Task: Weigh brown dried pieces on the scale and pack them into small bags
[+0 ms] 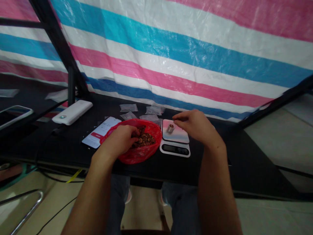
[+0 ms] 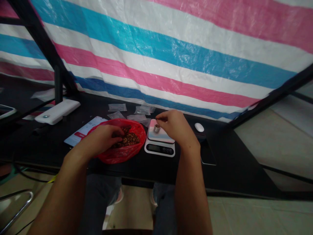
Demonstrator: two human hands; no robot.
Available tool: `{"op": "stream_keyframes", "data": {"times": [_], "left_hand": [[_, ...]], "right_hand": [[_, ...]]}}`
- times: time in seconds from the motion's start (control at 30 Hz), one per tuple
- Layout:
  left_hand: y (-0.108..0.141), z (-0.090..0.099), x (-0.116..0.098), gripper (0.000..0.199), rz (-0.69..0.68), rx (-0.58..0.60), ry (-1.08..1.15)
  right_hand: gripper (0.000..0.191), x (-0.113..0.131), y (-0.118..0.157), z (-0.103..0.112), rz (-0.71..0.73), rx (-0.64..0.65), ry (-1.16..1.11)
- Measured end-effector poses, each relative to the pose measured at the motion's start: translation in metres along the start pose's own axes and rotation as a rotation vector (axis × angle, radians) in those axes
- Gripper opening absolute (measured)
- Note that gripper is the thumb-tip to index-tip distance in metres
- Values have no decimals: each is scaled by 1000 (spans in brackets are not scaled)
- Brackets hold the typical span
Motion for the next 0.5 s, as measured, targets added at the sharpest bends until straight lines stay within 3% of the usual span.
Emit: {"op": "stream_keyframes", "data": {"times": [0.17, 0.33, 0.5], "left_hand": [[1, 0, -4, 27, -3, 23, 5], [-1, -3, 0, 27, -13, 39, 41], [-3, -8, 6, 27, -4, 45, 52]], "right_hand": [[25, -28, -8, -16, -43, 60, 129], [22, -32, -10, -31, -51, 123, 121], [22, -30, -14, -28, -50, 49, 100]]}}
Point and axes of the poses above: each hand's wrist, its own y-axis away from the middle knuckle, its own z-axis out of the back of the hand, x = y × z, the point moved 7 cm from there along -y, towards the middle knuckle, and after that the axes turned 14 degrees about y, right-handed, at the moved point
